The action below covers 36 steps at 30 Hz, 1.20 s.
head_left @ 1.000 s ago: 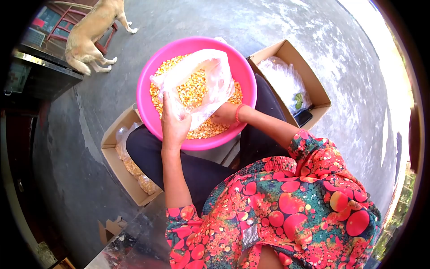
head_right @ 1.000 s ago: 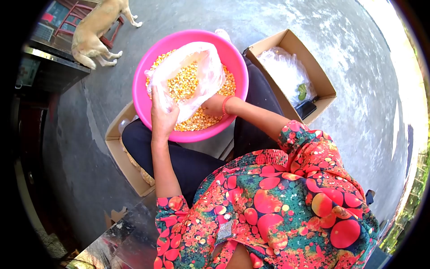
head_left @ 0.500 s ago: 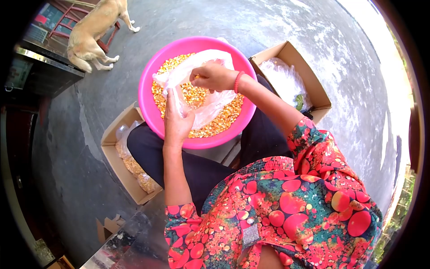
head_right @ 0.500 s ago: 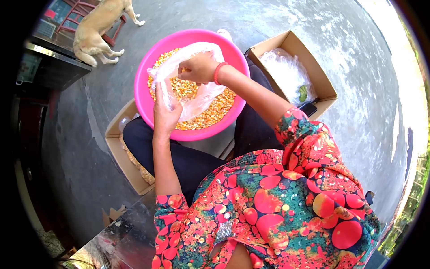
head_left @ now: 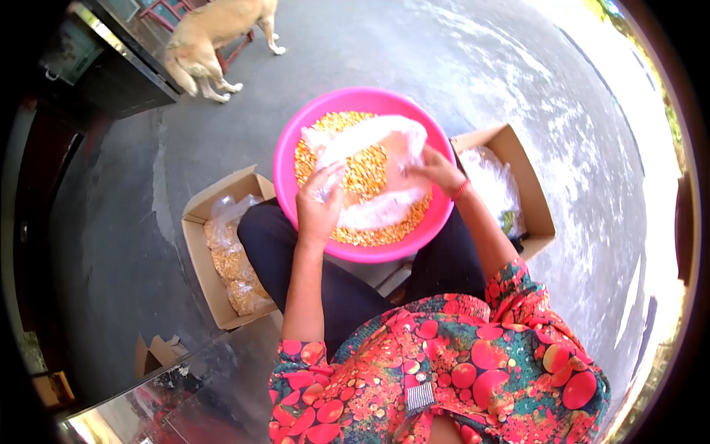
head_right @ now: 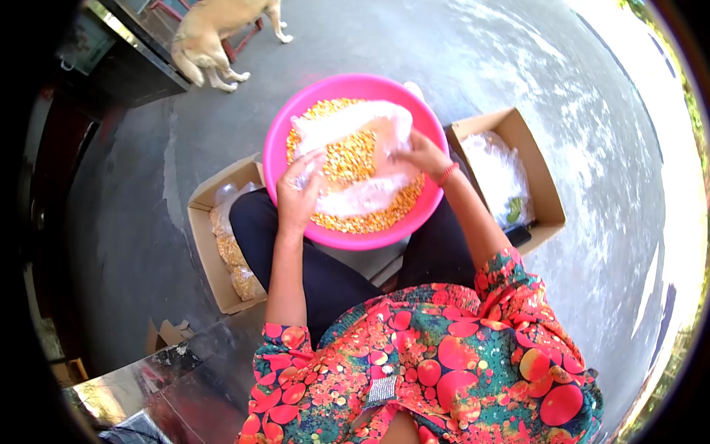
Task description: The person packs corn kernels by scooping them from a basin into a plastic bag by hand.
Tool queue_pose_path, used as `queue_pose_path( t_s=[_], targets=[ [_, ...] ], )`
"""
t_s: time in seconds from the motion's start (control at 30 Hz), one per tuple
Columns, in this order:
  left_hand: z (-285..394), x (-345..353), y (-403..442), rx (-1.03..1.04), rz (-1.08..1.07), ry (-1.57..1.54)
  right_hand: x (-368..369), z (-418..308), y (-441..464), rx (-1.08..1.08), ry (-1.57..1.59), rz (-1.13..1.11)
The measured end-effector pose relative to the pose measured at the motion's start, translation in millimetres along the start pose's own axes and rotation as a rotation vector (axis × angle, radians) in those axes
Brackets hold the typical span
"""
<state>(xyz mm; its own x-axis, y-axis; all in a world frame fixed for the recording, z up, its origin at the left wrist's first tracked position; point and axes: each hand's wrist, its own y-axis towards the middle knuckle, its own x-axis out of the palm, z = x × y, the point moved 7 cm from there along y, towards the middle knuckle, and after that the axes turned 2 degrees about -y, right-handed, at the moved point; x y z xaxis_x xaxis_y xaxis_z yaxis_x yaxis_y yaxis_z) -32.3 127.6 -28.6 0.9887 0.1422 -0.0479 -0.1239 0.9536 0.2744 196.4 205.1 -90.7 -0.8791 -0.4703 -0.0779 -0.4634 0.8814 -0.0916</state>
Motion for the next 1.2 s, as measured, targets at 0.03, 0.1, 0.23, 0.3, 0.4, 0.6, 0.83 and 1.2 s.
queue_pose_path(
  t_s=[0.03, 0.1, 0.23, 0.3, 0.4, 0.6, 0.83, 1.2],
  targets=[
    [6.4, -3.5, 0.8, 0.027, 0.017, 0.022, -1.2, 17.0, 0.3, 0.140, -0.128, -0.013],
    [13.3, -14.8, 2.9, 0.034, 0.068, -0.004, 12.1, -18.0, -6.8, 0.139, 0.298, 0.028],
    [70.8, -31.0, 10.5, 0.206, 0.194, 0.077, 16.0, -116.1, -9.4, -0.114, 0.503, 0.091],
    [88.3, -31.3, 13.3, 0.091, 0.207, -0.057, 29.0, -158.3, -19.0, -0.183, 0.434, 0.052],
    [141.1, -4.4, 14.9, 0.374, 0.051, -0.033, 66.9, -183.3, -31.2, -0.325, 0.096, -0.077],
    [129.6, 51.8, -11.9, 0.341, -0.260, 0.107, 72.2, -101.4, -32.3, -0.227, 0.002, -0.066],
    [42.2, 11.5, 0.8, 0.162, -0.213, 0.473, 34.2, -137.8, -22.1, -0.438, -0.491, 0.044],
    [0.6, 68.4, -15.4, 0.205, -0.247, 0.265, 160.9, -196.5, 3.0, -0.468, -0.161, -0.306]
  ],
)
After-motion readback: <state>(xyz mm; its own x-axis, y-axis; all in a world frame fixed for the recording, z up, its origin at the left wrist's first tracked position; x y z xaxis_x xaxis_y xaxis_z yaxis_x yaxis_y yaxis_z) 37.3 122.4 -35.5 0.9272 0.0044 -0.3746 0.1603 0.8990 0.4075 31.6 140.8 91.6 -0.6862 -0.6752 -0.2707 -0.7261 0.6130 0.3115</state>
